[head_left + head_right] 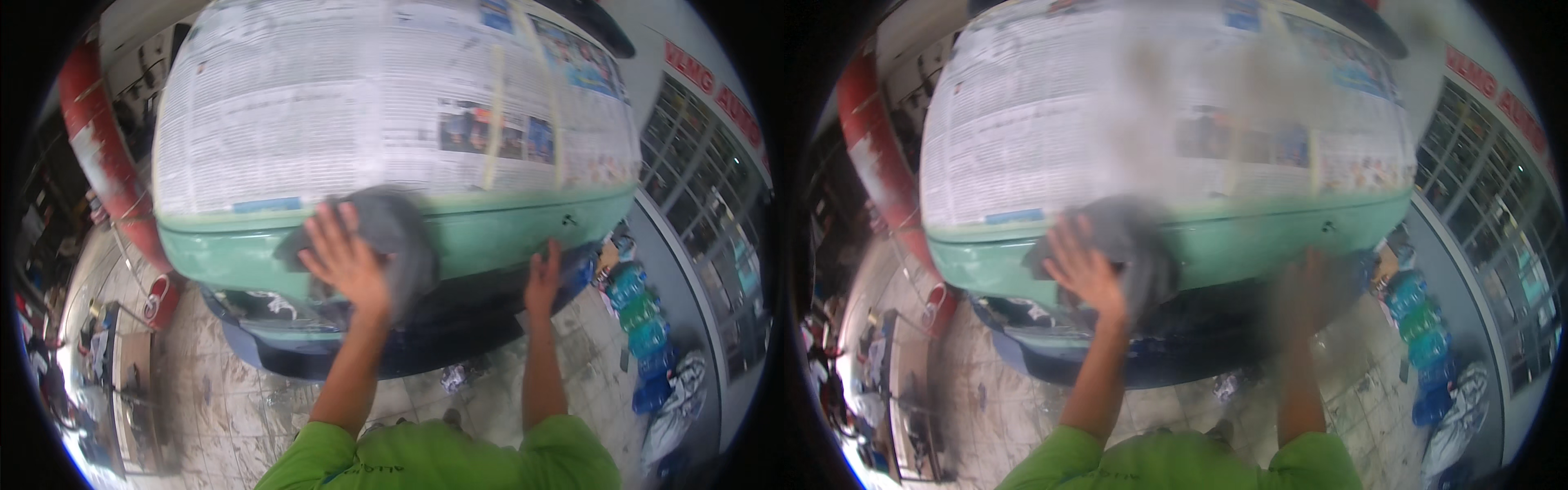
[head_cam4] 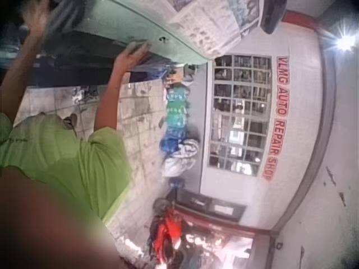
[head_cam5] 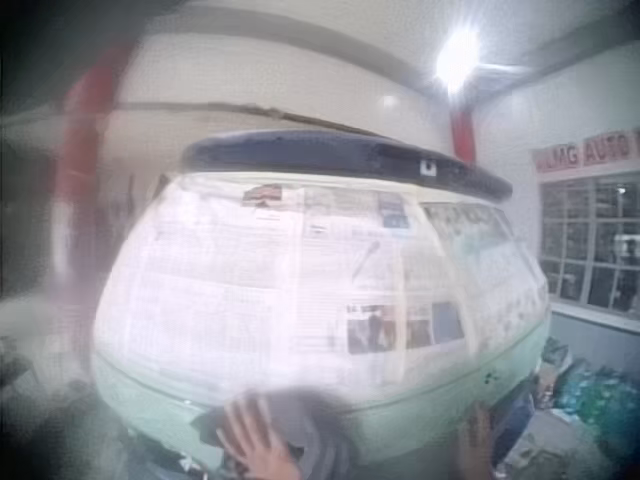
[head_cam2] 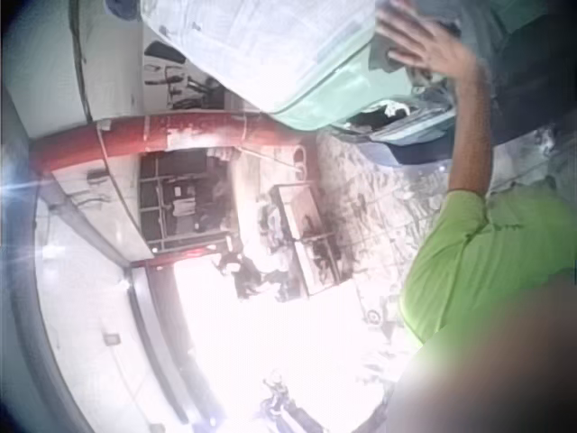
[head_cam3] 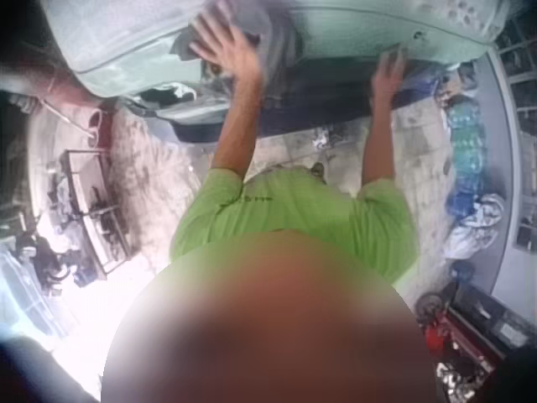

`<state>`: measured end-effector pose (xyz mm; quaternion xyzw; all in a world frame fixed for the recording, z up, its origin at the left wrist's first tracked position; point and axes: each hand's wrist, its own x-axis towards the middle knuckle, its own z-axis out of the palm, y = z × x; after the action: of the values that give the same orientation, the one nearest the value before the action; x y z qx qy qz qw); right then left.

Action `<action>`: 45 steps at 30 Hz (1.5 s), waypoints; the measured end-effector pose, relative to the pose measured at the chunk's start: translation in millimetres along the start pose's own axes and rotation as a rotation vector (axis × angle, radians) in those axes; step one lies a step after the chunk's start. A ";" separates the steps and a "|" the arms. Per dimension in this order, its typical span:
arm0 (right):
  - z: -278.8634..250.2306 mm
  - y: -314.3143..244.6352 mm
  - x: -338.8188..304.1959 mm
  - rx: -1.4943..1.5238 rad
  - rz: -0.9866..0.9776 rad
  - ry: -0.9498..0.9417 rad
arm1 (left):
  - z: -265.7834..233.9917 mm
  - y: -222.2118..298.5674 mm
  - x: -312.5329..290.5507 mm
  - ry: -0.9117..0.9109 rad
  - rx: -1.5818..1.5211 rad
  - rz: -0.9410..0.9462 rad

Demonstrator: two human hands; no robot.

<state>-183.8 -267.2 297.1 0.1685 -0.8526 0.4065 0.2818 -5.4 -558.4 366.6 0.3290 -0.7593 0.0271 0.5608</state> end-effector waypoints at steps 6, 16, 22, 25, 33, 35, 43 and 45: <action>6.2 -34.4 -55.2 0.869 0.365 0.054 | 9.9 138.6 -31.7 -0.321 -0.476 0.342; -66.1 39.9 -69.9 0.602 0.409 0.146 | -30.7 104.7 -109.3 -0.970 -0.731 0.445; -39.0 -71.2 -85.8 0.445 0.018 0.155 | -39.1 62.3 -61.3 -0.507 -0.899 0.071; 2.9 -137.9 -85.1 0.488 -0.620 0.049 | -69.0 25.7 -21.2 -0.277 -0.972 -0.416; 17.8 -90.0 18.4 -0.041 -0.572 -0.025 | -94.6 -76.3 -30.1 -0.135 -0.849 -0.383; 7.5 -71.3 46.6 -0.016 -0.433 0.234 | -107.2 -99.7 -59.0 -0.293 -0.743 -0.513; 29.5 -46.4 39.4 0.010 -0.488 0.375 | -74.3 -32.5 -83.2 -0.495 -1.022 -0.312; 29.5 -27.3 33.6 0.069 -0.419 0.179 | -73.7 -4.4 -71.8 -0.514 -1.053 -0.198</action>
<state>-206.2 -309.1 319.1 0.3147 -0.7562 0.3813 0.4287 69.4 -497.9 329.9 0.0717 -0.7477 -0.4863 0.4464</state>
